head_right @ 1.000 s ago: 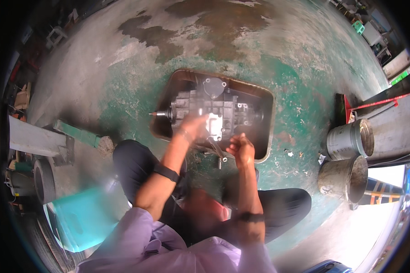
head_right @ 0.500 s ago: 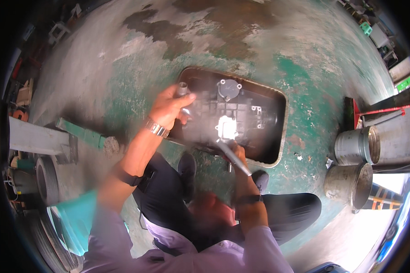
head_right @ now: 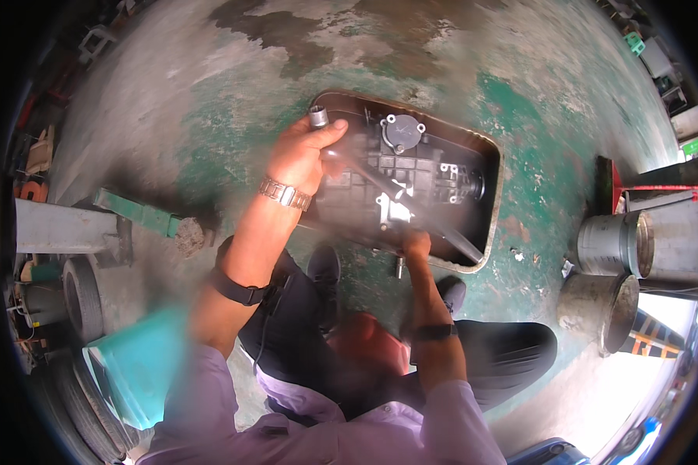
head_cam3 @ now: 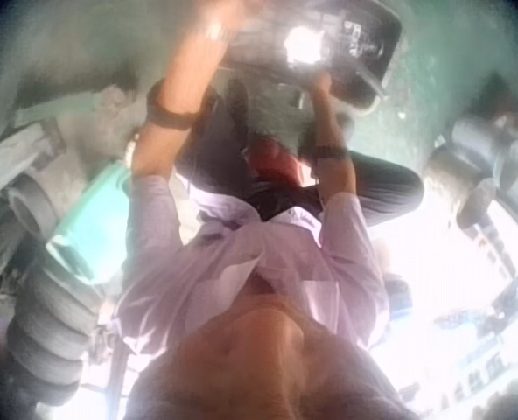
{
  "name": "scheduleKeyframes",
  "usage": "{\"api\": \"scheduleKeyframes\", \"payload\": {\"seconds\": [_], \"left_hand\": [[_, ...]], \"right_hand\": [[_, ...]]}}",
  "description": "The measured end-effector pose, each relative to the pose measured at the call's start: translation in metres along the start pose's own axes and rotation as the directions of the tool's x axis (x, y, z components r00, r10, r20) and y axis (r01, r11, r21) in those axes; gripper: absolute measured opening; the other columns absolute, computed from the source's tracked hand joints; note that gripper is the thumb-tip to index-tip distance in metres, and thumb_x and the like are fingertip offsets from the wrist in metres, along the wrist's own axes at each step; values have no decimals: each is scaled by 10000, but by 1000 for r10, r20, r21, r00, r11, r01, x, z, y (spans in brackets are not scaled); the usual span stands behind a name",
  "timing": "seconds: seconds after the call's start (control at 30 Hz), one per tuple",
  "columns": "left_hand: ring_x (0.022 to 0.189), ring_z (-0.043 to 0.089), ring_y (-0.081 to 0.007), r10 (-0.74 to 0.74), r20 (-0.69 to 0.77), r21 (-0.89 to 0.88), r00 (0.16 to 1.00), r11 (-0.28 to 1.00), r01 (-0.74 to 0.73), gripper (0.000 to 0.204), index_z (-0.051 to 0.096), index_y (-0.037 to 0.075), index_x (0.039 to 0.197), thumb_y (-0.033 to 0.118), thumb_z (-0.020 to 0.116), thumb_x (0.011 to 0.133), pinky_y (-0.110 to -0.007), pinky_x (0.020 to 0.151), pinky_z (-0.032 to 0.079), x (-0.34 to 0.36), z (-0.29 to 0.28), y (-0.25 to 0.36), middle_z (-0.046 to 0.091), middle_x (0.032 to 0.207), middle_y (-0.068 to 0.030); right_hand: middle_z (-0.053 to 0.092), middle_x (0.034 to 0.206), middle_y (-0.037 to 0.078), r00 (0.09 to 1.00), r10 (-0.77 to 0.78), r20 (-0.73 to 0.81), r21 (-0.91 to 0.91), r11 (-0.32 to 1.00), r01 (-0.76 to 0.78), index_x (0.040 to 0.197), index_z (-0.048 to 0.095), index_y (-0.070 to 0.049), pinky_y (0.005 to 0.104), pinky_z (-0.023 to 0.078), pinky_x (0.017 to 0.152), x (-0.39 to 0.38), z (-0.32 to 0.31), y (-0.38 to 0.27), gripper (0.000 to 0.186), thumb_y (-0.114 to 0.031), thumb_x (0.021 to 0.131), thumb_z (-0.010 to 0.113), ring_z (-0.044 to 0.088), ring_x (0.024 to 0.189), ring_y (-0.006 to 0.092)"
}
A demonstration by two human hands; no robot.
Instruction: The person sits on the floor and uses a wrench to tighten bolts on a mechanical part placed in a metal tray. They repeatedly adjust the wrench and reposition their hands to work on different bolts.
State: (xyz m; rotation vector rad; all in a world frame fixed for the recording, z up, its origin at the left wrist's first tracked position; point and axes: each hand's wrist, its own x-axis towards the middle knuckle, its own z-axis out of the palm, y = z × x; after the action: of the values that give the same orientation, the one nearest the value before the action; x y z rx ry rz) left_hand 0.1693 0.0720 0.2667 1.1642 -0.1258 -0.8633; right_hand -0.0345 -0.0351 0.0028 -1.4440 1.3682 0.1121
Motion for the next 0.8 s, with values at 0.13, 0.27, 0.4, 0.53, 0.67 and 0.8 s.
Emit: {"api": "scheduleKeyframes", "payload": {"seconds": [0.13,0.27,0.4,0.53,0.67,0.8], "left_hand": [[561,554,-109,-9,-41,121,999,992,14,147,578,108,862,172,686,785,-248,395,408,0,7,-8,575,732,3],[548,568,-138,-1,11,26,1000,1000,1,201,575,22,905,118,688,769,-229,331,428,1,12,-6,611,791,-67],[574,577,-142,-72,28,-32,997,997,73,197,581,40,901,122,694,761,-245,336,435,3,12,-7,622,795,-70],[542,571,-150,-79,-8,-5,997,997,79,184,582,42,888,110,693,758,-277,350,447,6,11,-10,630,786,-75],[518,568,-150,-67,-8,-30,998,997,67,175,584,38,881,103,690,758,-276,342,444,5,10,-8,630,778,-74],[526,575,-152,-63,-14,-76,998,995,61,169,583,36,880,99,686,762,-271,333,439,5,7,-3,632,782,-76]], "right_hand": [[659,805,151,916,-398,-45,-614,734,289,854,678,-49,390,513,691,2,-1,7,408,-435,806,554,659,746,283],[657,828,126,657,-747,99,-655,449,608,1020,603,-75,358,502,634,20,-5,35,334,-279,757,616,631,728,306],[676,825,75,884,-383,268,419,873,251,1149,500,-29,290,482,564,35,11,48,379,-102,786,582,633,700,202],[557,680,40,959,-194,205,297,946,128,954,597,-112,342,456,490,38,12,45,300,-371,871,469,516,560,232],[600,744,96,877,-445,182,-702,565,433,1005,589,-66,400,473,612,56,5,47,440,-453,799,551,569,682,303],[636,869,146,828,-520,212,-748,459,480,1086,581,-80,420,481,686,64,4,47,462,-432,786,566,605,797,340]]}}
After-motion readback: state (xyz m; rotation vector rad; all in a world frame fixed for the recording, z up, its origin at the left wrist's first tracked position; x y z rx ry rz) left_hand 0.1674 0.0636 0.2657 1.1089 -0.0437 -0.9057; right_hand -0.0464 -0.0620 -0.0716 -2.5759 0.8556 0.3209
